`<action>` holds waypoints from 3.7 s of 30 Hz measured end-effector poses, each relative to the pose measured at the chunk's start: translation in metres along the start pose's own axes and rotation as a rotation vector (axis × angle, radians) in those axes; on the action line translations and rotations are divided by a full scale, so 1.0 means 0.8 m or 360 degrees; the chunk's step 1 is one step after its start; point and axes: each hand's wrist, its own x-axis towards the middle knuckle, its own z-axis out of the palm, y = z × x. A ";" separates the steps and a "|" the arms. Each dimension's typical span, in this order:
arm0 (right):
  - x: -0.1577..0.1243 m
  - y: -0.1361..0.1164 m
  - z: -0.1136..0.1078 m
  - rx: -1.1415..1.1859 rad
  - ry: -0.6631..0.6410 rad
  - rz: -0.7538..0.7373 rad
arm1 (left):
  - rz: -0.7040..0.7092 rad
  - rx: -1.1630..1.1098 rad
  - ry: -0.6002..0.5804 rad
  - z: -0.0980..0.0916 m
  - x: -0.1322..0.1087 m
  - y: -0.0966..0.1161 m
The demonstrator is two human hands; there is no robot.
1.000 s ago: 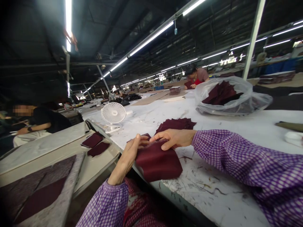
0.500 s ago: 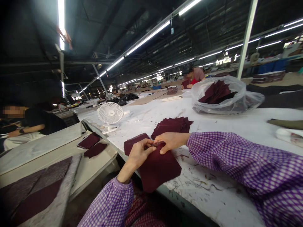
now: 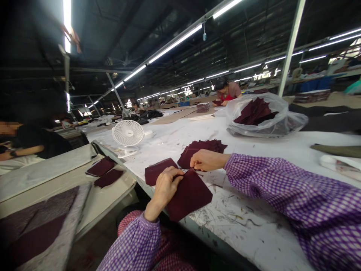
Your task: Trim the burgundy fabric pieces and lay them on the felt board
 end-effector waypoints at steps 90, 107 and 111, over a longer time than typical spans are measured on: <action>0.031 -0.073 0.023 -0.0399 -0.0066 -0.0069 | 0.0195 0.0064 0.0488 -0.051 -0.045 -0.062; 0.027 0.058 -0.037 0.0000 0.0465 0.0717 | 0.0239 0.0770 0.0049 -0.033 0.000 -0.053; 0.021 0.080 -0.037 -0.0587 0.0572 0.0893 | 0.0215 0.0874 -0.0051 -0.029 0.009 -0.049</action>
